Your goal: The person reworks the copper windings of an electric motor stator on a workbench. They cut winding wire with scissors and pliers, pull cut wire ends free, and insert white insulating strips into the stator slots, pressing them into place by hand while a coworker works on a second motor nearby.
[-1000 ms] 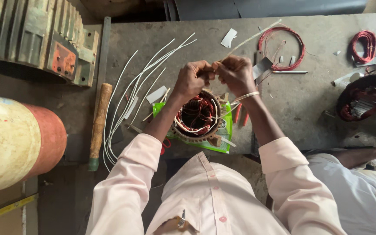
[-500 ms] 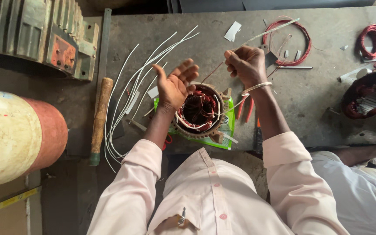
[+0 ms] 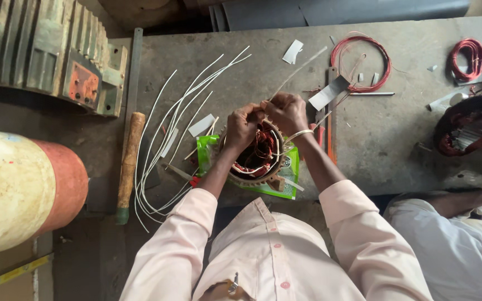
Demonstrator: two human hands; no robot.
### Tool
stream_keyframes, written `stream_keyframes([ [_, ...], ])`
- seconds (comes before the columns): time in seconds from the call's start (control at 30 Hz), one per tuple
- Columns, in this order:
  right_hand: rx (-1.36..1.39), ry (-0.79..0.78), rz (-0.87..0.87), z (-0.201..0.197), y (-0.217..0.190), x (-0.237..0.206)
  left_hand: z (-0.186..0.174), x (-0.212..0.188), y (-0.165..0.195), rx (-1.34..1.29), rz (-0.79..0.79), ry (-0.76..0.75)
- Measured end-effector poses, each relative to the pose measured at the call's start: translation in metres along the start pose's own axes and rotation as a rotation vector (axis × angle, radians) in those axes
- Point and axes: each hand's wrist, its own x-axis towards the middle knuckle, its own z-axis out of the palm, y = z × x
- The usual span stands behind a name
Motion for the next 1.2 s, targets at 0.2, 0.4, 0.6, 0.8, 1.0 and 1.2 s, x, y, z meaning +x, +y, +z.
stream_keyframes([
  [0.2,0.278,-0.012,0.025,-0.020,-0.001,0.006,-0.010,-0.004,0.002,0.147,0.037,-0.031],
  [0.4,0.184,0.125,0.060,0.008,0.002,-0.009,-0.005,-0.003,0.003,0.176,-0.015,0.001],
  [0.6,0.223,-0.026,0.067,-0.001,0.016,0.000,-0.022,-0.010,-0.001,0.515,0.089,-0.058],
  [0.8,0.425,0.009,-0.126,0.032,0.026,-0.011,-0.022,-0.016,-0.017,0.686,0.142,-0.001],
  [1.0,-0.048,0.028,-0.020,0.041,0.031,-0.010,-0.024,-0.015,-0.036,0.573,0.314,0.064],
  [1.2,0.070,-0.014,-0.051,0.036,0.037,-0.018,-0.032,-0.011,-0.011,0.528,0.270,-0.018],
])
